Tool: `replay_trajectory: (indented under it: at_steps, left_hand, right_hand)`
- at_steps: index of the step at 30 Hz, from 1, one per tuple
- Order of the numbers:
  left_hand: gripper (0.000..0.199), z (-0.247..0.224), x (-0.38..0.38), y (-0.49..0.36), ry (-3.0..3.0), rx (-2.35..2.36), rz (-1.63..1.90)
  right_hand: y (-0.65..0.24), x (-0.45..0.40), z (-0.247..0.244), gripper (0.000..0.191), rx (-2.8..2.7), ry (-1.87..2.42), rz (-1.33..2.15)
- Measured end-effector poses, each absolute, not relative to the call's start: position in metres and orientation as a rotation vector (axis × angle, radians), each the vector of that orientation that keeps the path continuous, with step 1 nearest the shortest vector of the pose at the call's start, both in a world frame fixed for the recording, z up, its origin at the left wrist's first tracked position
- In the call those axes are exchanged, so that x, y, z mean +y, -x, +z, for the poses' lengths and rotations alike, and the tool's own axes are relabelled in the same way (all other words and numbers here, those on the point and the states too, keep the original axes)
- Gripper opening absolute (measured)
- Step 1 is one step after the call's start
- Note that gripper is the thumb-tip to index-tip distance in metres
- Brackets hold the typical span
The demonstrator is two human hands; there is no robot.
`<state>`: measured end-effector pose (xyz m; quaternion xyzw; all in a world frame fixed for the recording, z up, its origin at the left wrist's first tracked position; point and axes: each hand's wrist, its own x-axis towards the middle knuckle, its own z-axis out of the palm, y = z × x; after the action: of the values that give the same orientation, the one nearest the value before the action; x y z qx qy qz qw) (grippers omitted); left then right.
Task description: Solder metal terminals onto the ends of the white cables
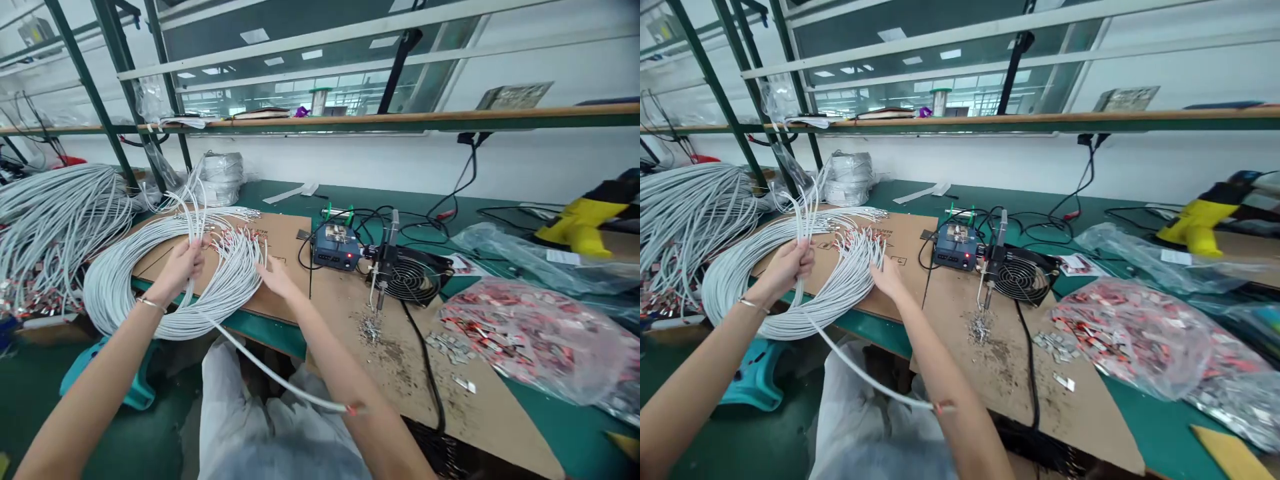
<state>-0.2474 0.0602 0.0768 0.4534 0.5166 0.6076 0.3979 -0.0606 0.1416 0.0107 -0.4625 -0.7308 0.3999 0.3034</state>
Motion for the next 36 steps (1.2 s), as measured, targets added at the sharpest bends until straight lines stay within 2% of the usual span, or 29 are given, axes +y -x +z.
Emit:
replay_trajectory:
  at_steps: [3,7,8,11,14,16,18,20,22,27,31,36]
  left_hand:
    - [0.021,0.09,0.055,0.259,-1.136,1.318,1.678]
    - [0.016,0.099,0.049,0.253,-1.14,1.308,1.884]
    - [0.016,0.102,0.049,0.247,-1.154,1.294,1.916]
    - [0.015,0.117,0.049,0.226,-1.218,1.237,1.996]
    - [0.015,0.137,0.048,0.213,-1.28,1.156,2.104]
    - [0.017,0.15,0.048,0.21,-1.288,1.117,2.165]
    - [0.019,0.161,0.048,0.211,-1.279,1.103,2.198]
    - [0.019,0.172,0.047,0.212,-1.287,1.09,2.226]
    - [0.018,0.182,0.045,0.21,-1.314,1.062,2.283]
    - [0.021,0.202,0.05,0.194,-1.443,0.996,2.389]
    - [0.02,0.209,0.066,0.181,-1.528,0.959,2.299]
    - [0.022,0.203,0.089,0.17,-1.455,0.893,2.227]
  right_hand:
    - [0.03,0.108,0.015,0.061,-1.979,1.136,0.995]
    - [0.001,0.05,0.025,0.055,-2.248,0.815,1.072]
    - [0.002,0.037,0.025,0.06,-2.375,0.769,0.992]
    - [0.027,0.017,0.015,0.095,-2.593,0.811,0.649]
    - [0.063,0.026,0.0,0.106,-2.455,1.015,0.329]
    - [0.082,0.041,-0.001,0.099,-2.327,1.062,0.175]
    - [0.094,0.057,0.009,0.082,-2.216,1.065,0.033]
    - [0.102,0.074,0.027,0.067,-2.133,1.047,-0.11]
    - [0.108,0.092,0.049,0.061,-2.095,1.003,-0.233]
    - [0.109,0.146,0.096,0.051,-2.064,0.921,-0.373]
    - [0.092,0.186,0.119,0.056,-2.191,0.808,-0.477]
    - [0.07,0.205,0.111,0.057,-2.242,0.866,-0.448]
